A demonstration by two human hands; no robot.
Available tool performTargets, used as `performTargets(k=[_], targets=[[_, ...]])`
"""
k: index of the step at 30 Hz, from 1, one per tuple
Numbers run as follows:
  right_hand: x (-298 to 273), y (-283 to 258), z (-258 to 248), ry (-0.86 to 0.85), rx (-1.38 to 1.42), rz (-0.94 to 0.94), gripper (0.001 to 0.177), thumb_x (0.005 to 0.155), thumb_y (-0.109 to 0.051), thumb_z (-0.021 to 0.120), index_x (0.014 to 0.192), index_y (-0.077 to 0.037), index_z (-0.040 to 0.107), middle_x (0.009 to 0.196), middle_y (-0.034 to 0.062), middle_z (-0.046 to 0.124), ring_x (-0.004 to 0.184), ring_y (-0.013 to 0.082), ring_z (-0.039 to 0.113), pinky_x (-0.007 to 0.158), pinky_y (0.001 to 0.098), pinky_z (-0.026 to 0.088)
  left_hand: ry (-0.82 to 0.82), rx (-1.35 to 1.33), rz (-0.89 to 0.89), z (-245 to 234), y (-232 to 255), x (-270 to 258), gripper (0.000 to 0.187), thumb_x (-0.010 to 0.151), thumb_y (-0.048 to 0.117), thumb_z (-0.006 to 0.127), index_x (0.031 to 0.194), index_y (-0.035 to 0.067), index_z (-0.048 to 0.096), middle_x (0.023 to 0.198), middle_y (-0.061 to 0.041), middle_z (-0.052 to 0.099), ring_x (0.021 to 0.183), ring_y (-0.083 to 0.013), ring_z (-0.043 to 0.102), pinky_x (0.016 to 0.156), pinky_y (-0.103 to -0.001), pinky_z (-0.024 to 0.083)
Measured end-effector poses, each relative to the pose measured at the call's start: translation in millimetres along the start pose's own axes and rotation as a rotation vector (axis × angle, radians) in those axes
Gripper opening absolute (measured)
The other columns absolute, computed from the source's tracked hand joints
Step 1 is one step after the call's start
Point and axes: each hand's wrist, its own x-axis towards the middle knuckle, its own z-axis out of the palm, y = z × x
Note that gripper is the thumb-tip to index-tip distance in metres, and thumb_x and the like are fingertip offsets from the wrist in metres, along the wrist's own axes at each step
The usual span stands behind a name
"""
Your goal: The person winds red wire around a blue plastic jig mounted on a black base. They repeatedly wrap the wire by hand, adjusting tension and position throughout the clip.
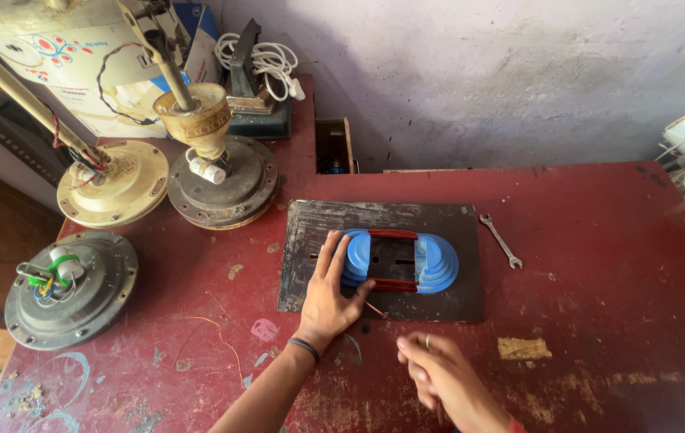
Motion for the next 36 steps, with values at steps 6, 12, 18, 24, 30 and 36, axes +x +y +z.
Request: performTargets(k=[6,12,18,24,30,36], targets=[[-51.6,-42.9,-5.8,-0.200,0.274,-0.015,0.028,0.099,-0.022,0.053,0.102,0.002,0.066,0.061,0.0018,0.051,0.048,0.0120,0.047,0.048,0.0313,0.041,0.017,-0.042,0.046,-5.0,-2.9,-0.9,0.084,0.081,0.017,0.082,0.151,-0.001,0.041,0.160,-0.028,0.038,0.148,-0.0454,0.038,0.118,-0.046,0.039],[-48.2,-113.3,2.1,-0.254,0.231,-0.249,0.032,0.101,-0.023,0.055,0.100,0.006,0.069,0.057,-0.0047,0.043,0.043,0.0057,0.038,0.043,0.0265,0.034,-0.031,-0.079,0.014,-7.8,-2.8,-0.3,0.083,0.080,0.013,0.080,0.152,0.001,0.041,0.161,-0.025,0.037,0.149,-0.0430,0.036,0.120,-0.045,0.037],[-7.9,-140.4,6.0,-0.283,0.187,-0.243,0.028,0.100,-0.021,0.058,0.094,0.005,0.066,0.055,-0.0057,0.040,0.040,0.0045,0.033,0.040,0.0255,0.027,-0.055,-0.133,0.016,-17.4,-2.8,0.8,0.080,0.077,0.001,0.076,0.150,0.002,0.045,0.159,-0.024,0.039,0.149,-0.0418,0.035,0.122,-0.045,0.030],[33.2,-148.4,36.1,-0.234,0.005,-0.271,0.026,0.100,-0.018,0.061,0.091,0.005,0.068,0.056,-0.0061,0.038,0.041,0.0037,0.026,0.038,0.0260,0.019,-0.058,-0.183,-0.037,-18.1,-11.3,3.2,0.077,0.074,-0.006,0.069,0.148,0.004,0.050,0.158,-0.020,0.043,0.149,-0.0373,0.038,0.122,-0.042,0.034],[64.1,-154.9,54.1,-0.167,-0.101,-0.213,0.026,0.099,-0.019,0.062,0.094,0.005,0.070,0.060,-0.0040,0.046,0.041,0.0042,0.024,0.039,0.0273,0.018,0.087,-0.236,-0.070,-11.2,-19.8,3.1,0.056,0.086,-0.010,0.056,0.140,0.006,0.060,0.145,-0.019,0.061,0.136,-0.0336,0.059,0.112,-0.038,0.048],[72.6,-146.3,38.6,-0.229,0.049,-0.203,0.025,0.097,-0.018,0.062,0.097,0.006,0.071,0.061,-0.0027,0.050,0.043,0.0054,0.030,0.041,0.0258,0.024,0.126,-0.254,-0.238,-9.3,-12.0,1.8,0.042,0.096,-0.004,0.054,0.134,0.008,0.064,0.126,-0.018,0.072,0.118,-0.0303,0.073,0.097,-0.036,0.057]])
